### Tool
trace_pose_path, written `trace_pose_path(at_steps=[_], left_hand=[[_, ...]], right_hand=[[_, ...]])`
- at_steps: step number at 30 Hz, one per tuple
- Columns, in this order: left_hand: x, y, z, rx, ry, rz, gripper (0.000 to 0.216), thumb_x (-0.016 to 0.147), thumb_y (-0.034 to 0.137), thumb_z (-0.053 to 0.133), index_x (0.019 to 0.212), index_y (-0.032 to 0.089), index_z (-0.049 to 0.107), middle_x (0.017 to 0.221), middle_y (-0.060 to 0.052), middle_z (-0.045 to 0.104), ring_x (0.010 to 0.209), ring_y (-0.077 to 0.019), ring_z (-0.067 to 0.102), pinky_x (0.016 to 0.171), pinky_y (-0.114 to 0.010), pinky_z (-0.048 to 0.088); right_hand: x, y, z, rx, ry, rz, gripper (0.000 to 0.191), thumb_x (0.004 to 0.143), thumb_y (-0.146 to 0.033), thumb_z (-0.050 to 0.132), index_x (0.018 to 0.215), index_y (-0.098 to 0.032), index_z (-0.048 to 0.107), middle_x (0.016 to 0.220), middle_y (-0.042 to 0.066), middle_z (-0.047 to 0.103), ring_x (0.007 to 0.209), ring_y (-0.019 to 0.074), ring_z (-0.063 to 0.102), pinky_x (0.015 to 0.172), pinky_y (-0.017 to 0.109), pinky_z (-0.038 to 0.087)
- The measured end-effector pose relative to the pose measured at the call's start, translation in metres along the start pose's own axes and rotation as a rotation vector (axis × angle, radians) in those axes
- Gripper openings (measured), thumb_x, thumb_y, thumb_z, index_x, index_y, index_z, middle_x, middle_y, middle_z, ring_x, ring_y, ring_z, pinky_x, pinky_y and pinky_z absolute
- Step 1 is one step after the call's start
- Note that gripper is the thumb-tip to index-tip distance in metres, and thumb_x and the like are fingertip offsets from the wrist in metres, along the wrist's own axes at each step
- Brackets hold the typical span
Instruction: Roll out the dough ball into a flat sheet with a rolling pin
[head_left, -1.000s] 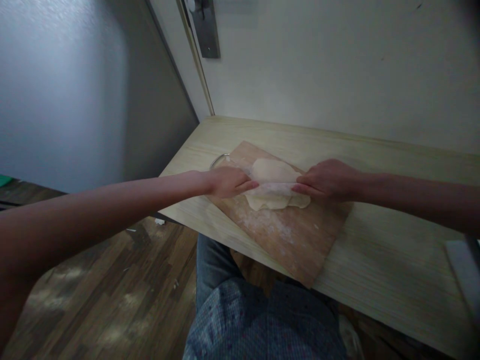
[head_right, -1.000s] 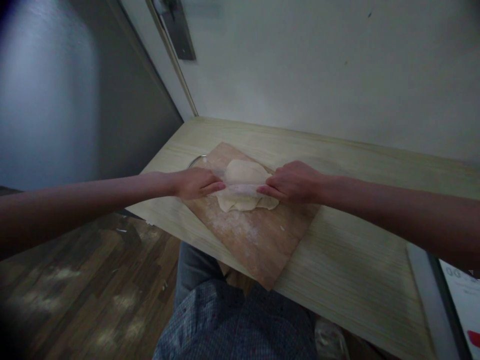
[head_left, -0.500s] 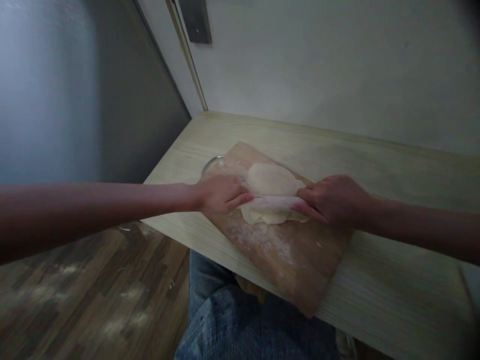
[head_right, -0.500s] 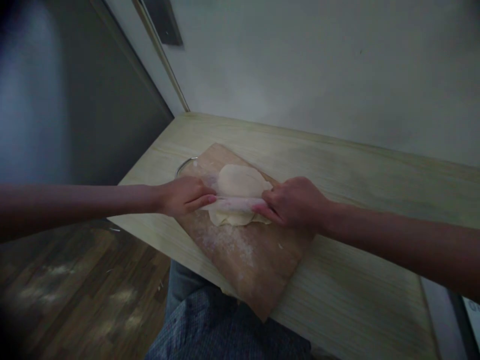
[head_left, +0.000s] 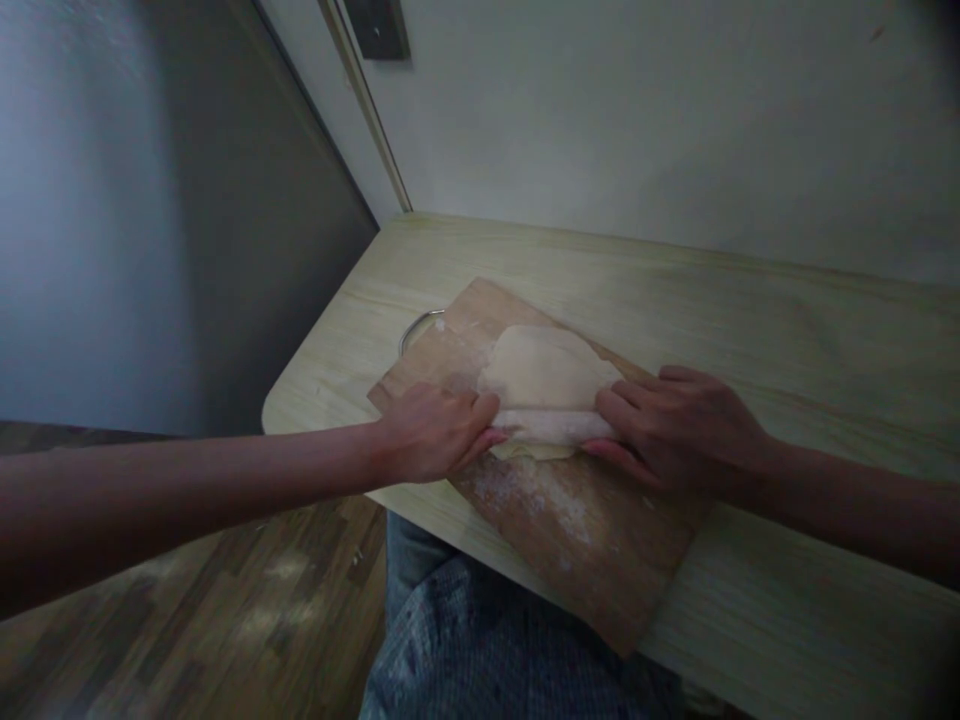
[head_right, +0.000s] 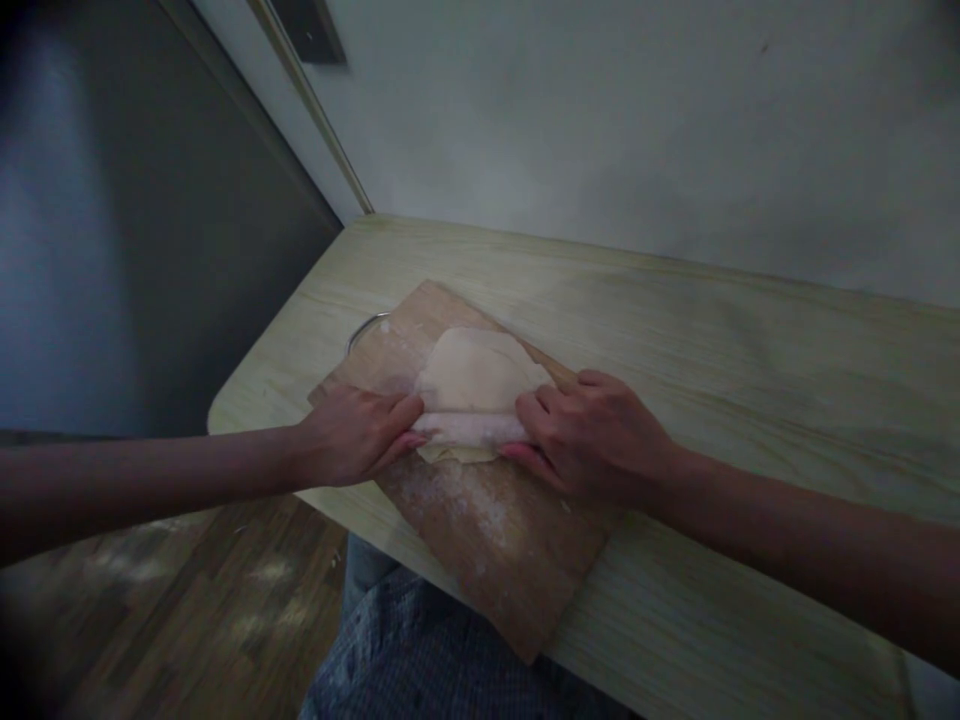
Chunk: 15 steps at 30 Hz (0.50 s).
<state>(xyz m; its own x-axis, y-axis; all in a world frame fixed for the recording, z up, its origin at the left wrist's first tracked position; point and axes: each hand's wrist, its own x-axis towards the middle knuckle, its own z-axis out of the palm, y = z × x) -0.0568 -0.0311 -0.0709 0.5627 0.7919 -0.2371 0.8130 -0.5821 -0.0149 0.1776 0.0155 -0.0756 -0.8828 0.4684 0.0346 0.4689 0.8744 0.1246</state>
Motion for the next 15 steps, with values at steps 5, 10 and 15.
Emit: trace_pose_path(at_steps=[5,10,15], left_hand=[[-0.005,0.006,0.004,0.036,0.028,-0.018,0.043,0.084,0.044,0.012,0.085,0.016,0.044,0.071,-0.006,0.057,0.054,-0.0161,0.051,0.039,-0.024,0.030],[-0.011,0.012,0.009,0.065,0.122,-0.040,0.040,0.084,0.044,0.015,0.082,0.016,0.044,0.068,-0.005,0.055,0.056,-0.0162,0.051,0.041,-0.024,0.032],[-0.016,0.020,0.016,0.063,0.228,-0.097,0.039,0.082,0.046,0.019,0.079,0.016,0.044,0.071,-0.004,0.055,0.058,-0.0161,0.051,0.045,-0.026,0.035]], right_hand=[[-0.003,-0.005,0.000,-0.048,0.025,-0.018,0.036,0.082,-0.044,0.026,0.068,-0.019,0.047,0.064,0.005,0.054,0.059,0.0184,0.048,0.057,0.030,0.022],[-0.008,-0.013,0.000,-0.084,0.062,0.010,0.035,0.081,-0.043,0.027,0.069,-0.018,0.048,0.066,0.005,0.053,0.060,0.0182,0.046,0.058,0.030,0.022],[-0.013,-0.020,0.002,-0.091,0.112,0.018,0.034,0.080,-0.044,0.030,0.071,-0.018,0.050,0.070,0.006,0.053,0.064,0.0188,0.045,0.059,0.031,0.023]])
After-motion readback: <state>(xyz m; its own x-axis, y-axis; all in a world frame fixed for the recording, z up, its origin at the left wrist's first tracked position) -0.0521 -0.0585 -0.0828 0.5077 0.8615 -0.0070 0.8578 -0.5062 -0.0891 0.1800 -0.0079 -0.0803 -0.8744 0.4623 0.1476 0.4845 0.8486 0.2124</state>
